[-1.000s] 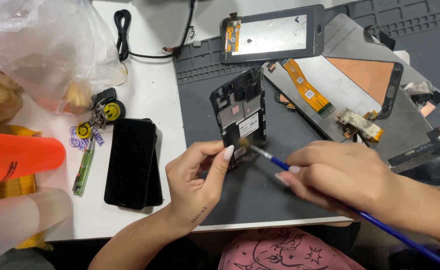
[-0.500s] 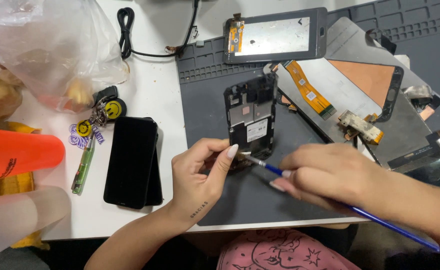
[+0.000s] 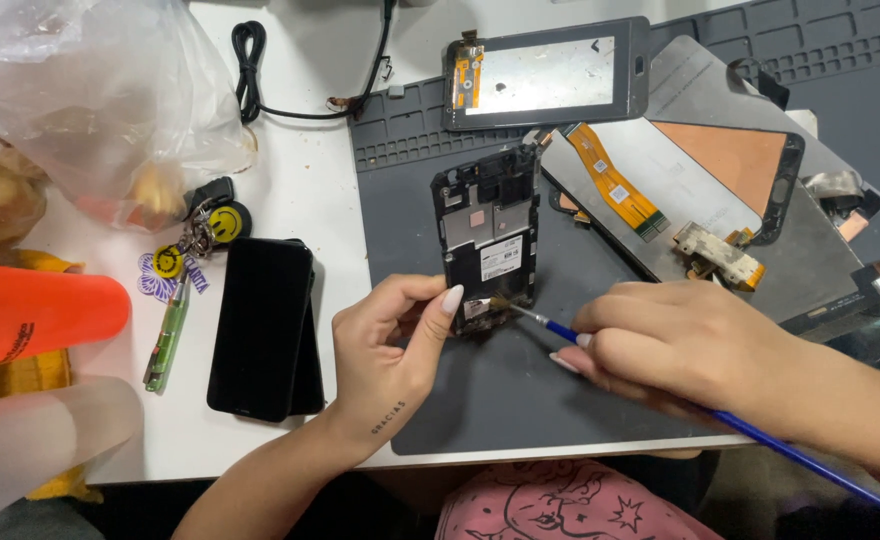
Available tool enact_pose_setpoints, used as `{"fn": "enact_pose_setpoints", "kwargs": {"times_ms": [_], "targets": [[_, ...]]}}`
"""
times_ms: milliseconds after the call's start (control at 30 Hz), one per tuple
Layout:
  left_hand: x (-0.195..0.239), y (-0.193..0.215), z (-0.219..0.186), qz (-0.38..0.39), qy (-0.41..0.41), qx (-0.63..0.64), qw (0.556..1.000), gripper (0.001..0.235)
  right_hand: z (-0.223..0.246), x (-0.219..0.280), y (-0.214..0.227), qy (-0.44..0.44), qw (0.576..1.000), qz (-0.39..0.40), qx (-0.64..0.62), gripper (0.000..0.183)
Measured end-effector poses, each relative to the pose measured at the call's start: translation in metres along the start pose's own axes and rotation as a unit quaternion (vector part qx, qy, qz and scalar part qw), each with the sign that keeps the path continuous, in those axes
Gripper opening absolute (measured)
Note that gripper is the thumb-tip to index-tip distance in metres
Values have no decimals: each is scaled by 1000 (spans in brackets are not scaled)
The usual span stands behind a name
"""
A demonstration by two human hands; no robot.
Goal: The person uses a small brush to clean the interior of a disassembled smartphone chassis, removing dust and debris from various compartments and edges. The person holds the chassis with one hand and brushes with the other, rotating the device to access different areas.
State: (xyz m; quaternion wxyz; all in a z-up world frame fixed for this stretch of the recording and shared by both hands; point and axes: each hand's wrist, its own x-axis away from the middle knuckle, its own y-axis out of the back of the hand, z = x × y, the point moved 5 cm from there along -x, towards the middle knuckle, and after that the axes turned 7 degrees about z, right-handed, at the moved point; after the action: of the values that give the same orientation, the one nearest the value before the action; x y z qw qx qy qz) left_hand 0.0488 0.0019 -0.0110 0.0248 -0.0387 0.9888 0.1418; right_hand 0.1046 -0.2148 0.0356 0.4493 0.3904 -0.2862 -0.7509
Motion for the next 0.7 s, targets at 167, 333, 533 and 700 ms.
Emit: {"fn": "enact_pose_setpoints", "kwargs": {"times_ms": [167,333,533,700], "targets": [[0,0,0,5,-1,-4,1000,9,-1,4,2,-14,999,-24,34,27],[0,-1,0,0,0,5,1000,10,1,4,7,-14,995,-56,75,24],[0,-2,-7,3,-29,-16,999,8,2,3,12,-24,996,-67,53,19],[1,-2,-7,2,-26,-19,999,7,2,4,14,-29,995,-71,59,22]]}}
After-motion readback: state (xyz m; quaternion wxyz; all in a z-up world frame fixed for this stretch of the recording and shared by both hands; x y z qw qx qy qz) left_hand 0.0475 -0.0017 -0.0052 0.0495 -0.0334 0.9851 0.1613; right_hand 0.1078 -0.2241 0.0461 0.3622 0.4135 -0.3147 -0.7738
